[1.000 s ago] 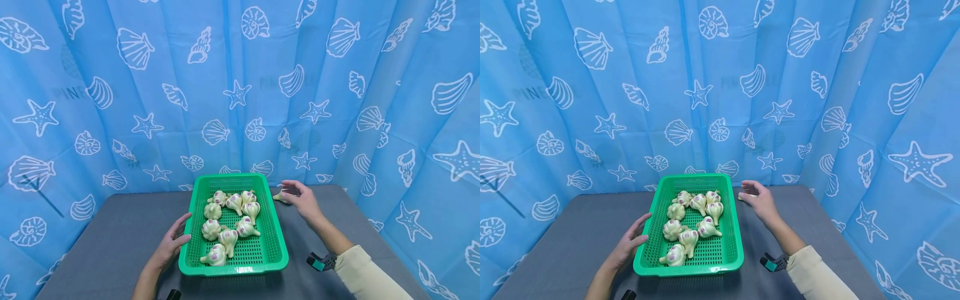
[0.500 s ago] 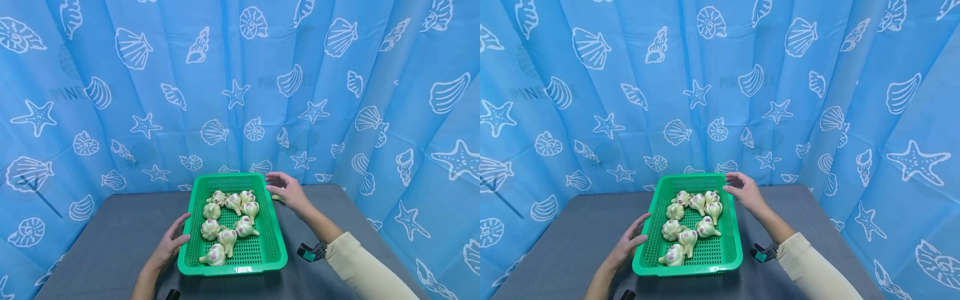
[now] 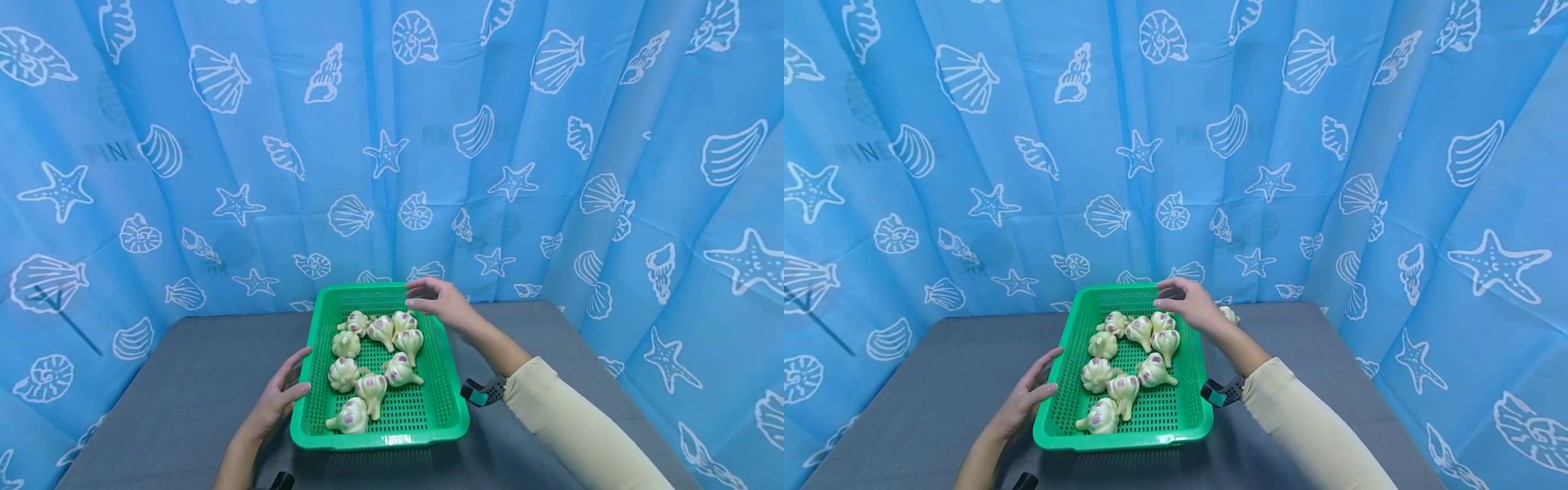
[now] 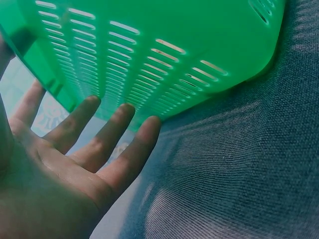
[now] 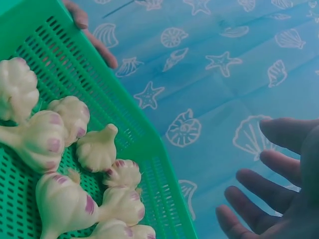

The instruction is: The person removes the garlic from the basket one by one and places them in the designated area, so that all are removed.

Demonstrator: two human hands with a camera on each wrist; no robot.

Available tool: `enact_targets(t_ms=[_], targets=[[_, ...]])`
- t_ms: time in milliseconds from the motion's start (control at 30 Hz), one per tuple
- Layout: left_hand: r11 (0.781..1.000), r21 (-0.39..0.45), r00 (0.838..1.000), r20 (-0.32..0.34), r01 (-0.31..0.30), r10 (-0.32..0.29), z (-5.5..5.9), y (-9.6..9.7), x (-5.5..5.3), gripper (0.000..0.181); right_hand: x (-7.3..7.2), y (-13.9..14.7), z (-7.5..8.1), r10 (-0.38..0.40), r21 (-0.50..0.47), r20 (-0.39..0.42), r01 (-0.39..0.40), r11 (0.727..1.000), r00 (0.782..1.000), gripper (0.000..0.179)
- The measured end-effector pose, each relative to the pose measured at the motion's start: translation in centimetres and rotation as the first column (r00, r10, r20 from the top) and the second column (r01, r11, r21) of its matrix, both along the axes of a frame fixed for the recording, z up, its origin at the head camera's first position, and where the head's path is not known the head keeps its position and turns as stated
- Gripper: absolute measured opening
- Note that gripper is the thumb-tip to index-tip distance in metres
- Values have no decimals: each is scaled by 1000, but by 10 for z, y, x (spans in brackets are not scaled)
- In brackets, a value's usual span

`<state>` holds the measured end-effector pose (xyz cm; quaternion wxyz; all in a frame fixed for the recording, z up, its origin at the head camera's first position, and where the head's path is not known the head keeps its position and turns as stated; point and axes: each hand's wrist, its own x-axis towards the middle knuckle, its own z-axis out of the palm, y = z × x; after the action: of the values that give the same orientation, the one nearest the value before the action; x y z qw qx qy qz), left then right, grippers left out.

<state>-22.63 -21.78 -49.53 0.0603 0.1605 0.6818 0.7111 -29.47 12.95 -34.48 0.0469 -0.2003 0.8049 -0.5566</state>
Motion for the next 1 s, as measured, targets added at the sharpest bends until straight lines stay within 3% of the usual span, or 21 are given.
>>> enact_targets(t_ms=[400,667,1000], targets=[[1000,-5,1000,6,-3,3,1,1,0,66,-16,-22,-3,72,51,160,-81,995,985,40],[1000,-12,1000,2,-9,9,1,0,0,66,-27,-29,-16,113,55,261,-132,990,959,38],[1000,-18,1000,-12,-16,16,0,0,-1,64,-32,-40,-31,141,132,333,-195,972,932,40]])
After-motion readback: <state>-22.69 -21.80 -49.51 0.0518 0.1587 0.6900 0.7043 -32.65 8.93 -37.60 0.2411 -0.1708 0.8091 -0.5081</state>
